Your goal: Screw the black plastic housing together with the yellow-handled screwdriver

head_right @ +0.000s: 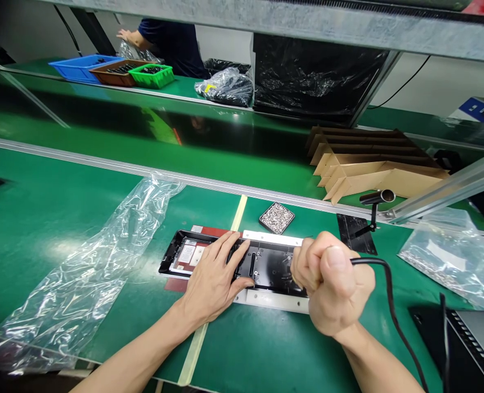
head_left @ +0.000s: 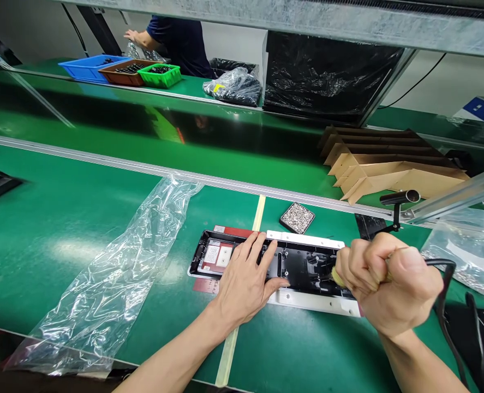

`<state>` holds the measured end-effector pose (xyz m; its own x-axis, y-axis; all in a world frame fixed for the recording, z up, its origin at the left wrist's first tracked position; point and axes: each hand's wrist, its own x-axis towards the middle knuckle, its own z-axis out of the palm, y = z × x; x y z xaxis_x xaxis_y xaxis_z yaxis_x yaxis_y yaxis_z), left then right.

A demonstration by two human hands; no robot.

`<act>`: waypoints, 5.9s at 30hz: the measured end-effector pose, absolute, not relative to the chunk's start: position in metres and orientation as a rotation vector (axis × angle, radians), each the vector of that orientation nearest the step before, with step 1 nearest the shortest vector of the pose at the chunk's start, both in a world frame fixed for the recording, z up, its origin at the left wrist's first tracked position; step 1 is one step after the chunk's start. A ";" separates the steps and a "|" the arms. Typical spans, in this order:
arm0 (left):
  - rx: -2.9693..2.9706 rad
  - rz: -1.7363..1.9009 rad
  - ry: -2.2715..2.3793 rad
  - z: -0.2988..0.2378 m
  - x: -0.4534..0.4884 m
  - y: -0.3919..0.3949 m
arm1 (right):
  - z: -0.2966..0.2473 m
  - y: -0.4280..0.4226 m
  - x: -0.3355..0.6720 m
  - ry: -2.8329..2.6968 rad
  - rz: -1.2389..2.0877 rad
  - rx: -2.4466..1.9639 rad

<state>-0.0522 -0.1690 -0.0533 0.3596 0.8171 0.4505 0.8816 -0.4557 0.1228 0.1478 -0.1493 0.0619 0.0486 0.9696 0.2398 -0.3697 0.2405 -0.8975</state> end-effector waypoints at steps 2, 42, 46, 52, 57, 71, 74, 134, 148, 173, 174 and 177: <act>-2.481 -0.699 -1.567 -0.054 -0.052 -0.169 | 0.062 -0.149 0.148 -1.031 1.185 -0.745; -2.460 -0.695 -1.558 -0.055 -0.051 -0.167 | 0.067 -0.142 0.170 -1.308 1.407 -0.630; -2.452 -0.691 -1.540 -0.055 -0.051 -0.166 | 0.066 -0.138 0.176 -1.287 1.404 -0.672; -2.428 -0.691 -1.521 -0.054 -0.054 -0.167 | 0.073 -0.137 0.194 -1.180 1.322 -0.673; -2.432 -0.661 -1.530 -0.056 -0.056 -0.168 | 0.098 -0.132 0.177 -1.164 1.099 -0.682; -2.427 -0.659 -1.524 -0.058 -0.059 -0.169 | 0.077 -0.116 0.149 -1.097 1.014 -0.719; -2.436 -0.658 -1.537 -0.058 -0.060 -0.169 | 0.076 -0.117 0.150 -1.094 1.028 -0.734; -2.440 -0.631 -1.558 -0.064 -0.064 -0.168 | 0.056 -0.106 0.144 -1.239 1.020 -0.739; -2.886 -1.422 -2.044 -0.004 -0.056 -0.142 | 0.056 -0.104 0.140 -1.252 0.993 -0.767; -3.179 -2.740 -0.784 0.045 0.046 -0.072 | 0.059 -0.105 0.134 -1.247 0.840 -0.802; -3.186 -2.726 -0.766 0.045 0.046 -0.071 | 0.058 -0.104 0.135 -1.250 0.839 -0.801; -3.136 -2.751 -0.711 0.046 0.048 -0.070 | 0.058 -0.103 0.136 -1.254 0.817 -0.787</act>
<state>0.0483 -0.0696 0.0465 0.3408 0.7585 0.5555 -0.3946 -0.4209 0.8168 0.1364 -0.1028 0.0581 0.1226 0.8659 0.4850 -0.0930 0.4965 -0.8630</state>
